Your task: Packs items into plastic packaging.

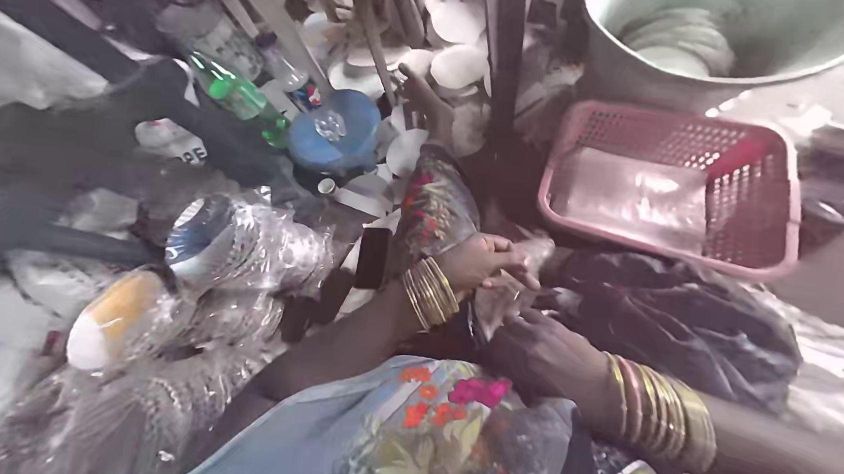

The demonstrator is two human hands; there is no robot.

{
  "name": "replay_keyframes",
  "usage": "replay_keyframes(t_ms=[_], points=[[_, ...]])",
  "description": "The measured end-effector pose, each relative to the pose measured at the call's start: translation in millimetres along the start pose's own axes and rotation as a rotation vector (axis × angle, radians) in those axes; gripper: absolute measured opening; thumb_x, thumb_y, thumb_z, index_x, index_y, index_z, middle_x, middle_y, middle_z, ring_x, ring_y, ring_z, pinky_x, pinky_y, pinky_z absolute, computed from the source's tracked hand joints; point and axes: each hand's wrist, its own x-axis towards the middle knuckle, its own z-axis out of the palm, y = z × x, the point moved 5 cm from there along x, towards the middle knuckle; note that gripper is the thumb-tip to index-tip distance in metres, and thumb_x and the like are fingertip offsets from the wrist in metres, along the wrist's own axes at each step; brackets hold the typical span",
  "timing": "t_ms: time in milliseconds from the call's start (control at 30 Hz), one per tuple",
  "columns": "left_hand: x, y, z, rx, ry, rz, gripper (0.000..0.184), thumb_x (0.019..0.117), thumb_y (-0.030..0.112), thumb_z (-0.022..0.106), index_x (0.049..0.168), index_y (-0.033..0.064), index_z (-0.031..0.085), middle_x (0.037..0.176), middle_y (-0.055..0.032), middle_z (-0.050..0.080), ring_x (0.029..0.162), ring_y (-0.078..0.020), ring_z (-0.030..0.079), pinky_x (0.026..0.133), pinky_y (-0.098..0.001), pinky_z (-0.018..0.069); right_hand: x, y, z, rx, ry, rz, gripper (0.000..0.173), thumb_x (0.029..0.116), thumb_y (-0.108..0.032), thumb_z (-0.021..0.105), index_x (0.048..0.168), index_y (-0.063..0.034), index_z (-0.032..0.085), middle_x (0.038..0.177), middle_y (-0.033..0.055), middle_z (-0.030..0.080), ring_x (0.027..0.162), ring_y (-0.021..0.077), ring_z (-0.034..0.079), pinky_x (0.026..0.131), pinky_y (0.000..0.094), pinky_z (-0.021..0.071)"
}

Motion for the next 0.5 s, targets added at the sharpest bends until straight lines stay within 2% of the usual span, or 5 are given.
replay_keyframes(t_ms=[100,233,333,400,500], points=[[2,-20,10,0.201,-0.209,0.056,0.014,0.1050,0.008,0.053,0.099,0.0003,0.063,0.076,0.0064,0.059,0.062,0.0036,0.052,0.059,-0.0146,0.0455,4,7,-9,-0.056,0.165,-0.006,0.013,0.0880,-0.014,0.067,0.083,-0.0033,0.069,0.081,0.0138,0.069,0.080,0.0337,0.071,0.067,0.0469,0.0578],[3,-42,13,0.060,-0.402,0.110,0.019,0.1060,0.004,0.045,0.102,0.0038,0.064,0.087,0.0077,0.068,0.079,0.0021,0.065,0.076,-0.0197,0.0558,-17,35,-23,0.032,0.307,0.185,0.014,0.0900,-0.004,0.056,0.095,-0.0063,0.070,0.090,0.0139,0.070,0.083,0.0337,0.070,0.066,0.0452,0.0572],[8,-48,12,0.033,-0.430,0.141,0.017,0.1064,0.009,0.049,0.102,0.0029,0.064,0.086,0.0049,0.066,0.076,0.0000,0.062,0.072,-0.0204,0.0538,-36,58,-11,0.263,0.431,0.415,0.017,0.0984,-0.014,0.058,0.094,-0.0071,0.072,0.099,0.0139,0.070,0.087,0.0257,0.069,0.072,0.0400,0.0582],[13,-47,10,0.082,-0.412,0.134,0.018,0.1059,0.009,0.050,0.107,0.0004,0.065,0.085,0.0051,0.065,0.070,0.0026,0.058,0.065,-0.0166,0.0506,-42,68,-3,0.446,0.511,0.490,0.016,0.0965,-0.015,0.063,0.096,-0.0030,0.073,0.102,0.0134,0.072,0.090,0.0179,0.070,0.080,0.0320,0.0583],[15,-47,7,0.087,-0.356,0.101,0.017,0.1060,0.010,0.049,0.093,0.0062,0.059,0.068,0.0084,0.055,0.053,0.0029,0.048,0.050,-0.0143,0.0411,-44,73,7,0.672,0.617,0.583,0.017,0.0961,-0.010,0.062,0.097,0.0021,0.073,0.093,0.0084,0.073,0.086,0.0029,0.067,0.080,0.0179,0.0550]])
